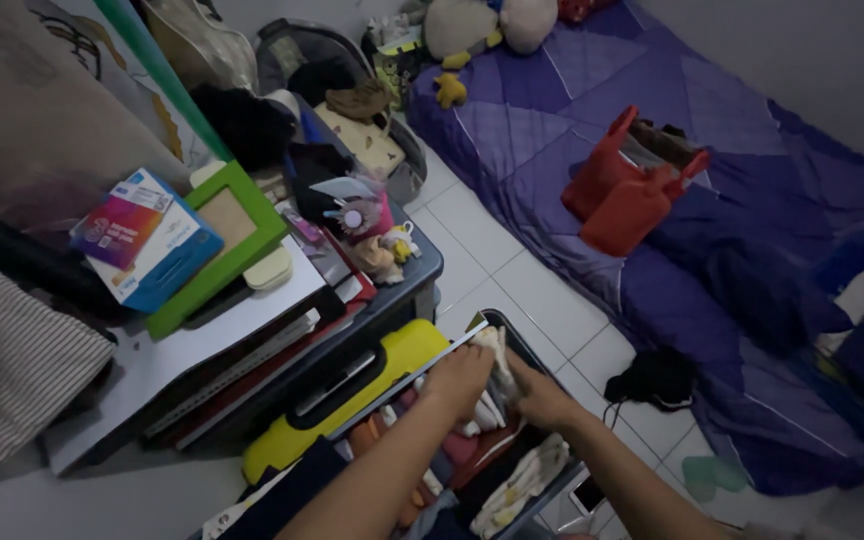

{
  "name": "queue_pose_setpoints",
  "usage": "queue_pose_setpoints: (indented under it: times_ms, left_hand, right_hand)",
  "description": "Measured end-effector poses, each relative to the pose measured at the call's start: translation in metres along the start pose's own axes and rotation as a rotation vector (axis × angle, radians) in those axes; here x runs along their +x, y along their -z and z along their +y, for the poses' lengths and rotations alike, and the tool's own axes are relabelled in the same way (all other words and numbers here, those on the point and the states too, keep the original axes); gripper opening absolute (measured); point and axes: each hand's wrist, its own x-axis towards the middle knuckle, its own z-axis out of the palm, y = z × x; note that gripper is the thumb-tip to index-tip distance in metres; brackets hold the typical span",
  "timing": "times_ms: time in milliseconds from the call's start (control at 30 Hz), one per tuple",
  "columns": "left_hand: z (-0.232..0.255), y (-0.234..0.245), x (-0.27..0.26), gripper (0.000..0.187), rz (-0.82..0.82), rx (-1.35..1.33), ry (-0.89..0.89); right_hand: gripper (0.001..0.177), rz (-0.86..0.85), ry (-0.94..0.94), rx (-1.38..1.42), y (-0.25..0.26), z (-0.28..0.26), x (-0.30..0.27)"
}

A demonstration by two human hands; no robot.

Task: Organizing and folding various pieces of clothing and items into a storage bin.

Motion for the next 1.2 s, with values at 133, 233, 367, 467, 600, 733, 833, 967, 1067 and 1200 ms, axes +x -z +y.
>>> queue_pose_setpoints:
  times_ms: [133,233,367,467,600,733,833,967,1067,1200]
  left_hand:
    - [-0.009,-0.007,0.011,0.049,0.004,0.019,-0.017]
    - [-0.014,-0.004,0.012,0.043,-0.136,0.03,-0.081]
    - [-0.028,-0.022,0.017,0.022,-0.104,0.195,-0.224]
    - [-0.035,-0.043,0.021,0.015,0.05,0.262,-0.315]
    - [-0.039,-0.049,0.024,0.017,-0.01,0.461,-0.456]
    - [-0.034,-0.03,0.021,0.019,-0.068,0.398,-0.408]
    - [-0.034,-0.029,0.02,0.018,-0.052,0.484,-0.506]
    - [-0.045,-0.033,0.022,0.019,0.192,0.448,-0.525]
    - [-0.045,-0.018,0.021,0.019,0.235,0.447,-0.581]
    - [-0.047,-0.004,0.023,0.025,0.332,0.432,-0.565]
  right_hand:
    - [0.088,0.026,0.085,-0.157,0.004,-0.008,0.005]
    - [0.045,0.214,-0.173,-0.34,-0.002,-0.01,0.023]
    - [0.04,0.348,-0.015,-0.546,-0.014,0.013,0.038]
    - [0.045,0.373,-0.056,-0.646,-0.014,-0.032,0.025]
    - [0.045,0.372,-0.084,-0.814,-0.024,-0.046,0.032]
    - [0.046,0.397,0.014,-0.943,-0.038,-0.026,0.045]
    - [0.042,0.34,-0.006,-0.912,-0.037,-0.029,0.043]
    - [0.043,0.374,-0.091,-0.628,-0.032,-0.041,0.026]
    - [0.055,0.458,-0.099,-0.341,-0.037,-0.01,0.013]
    - [0.077,0.489,-0.069,-0.005,-0.033,-0.002,-0.011]
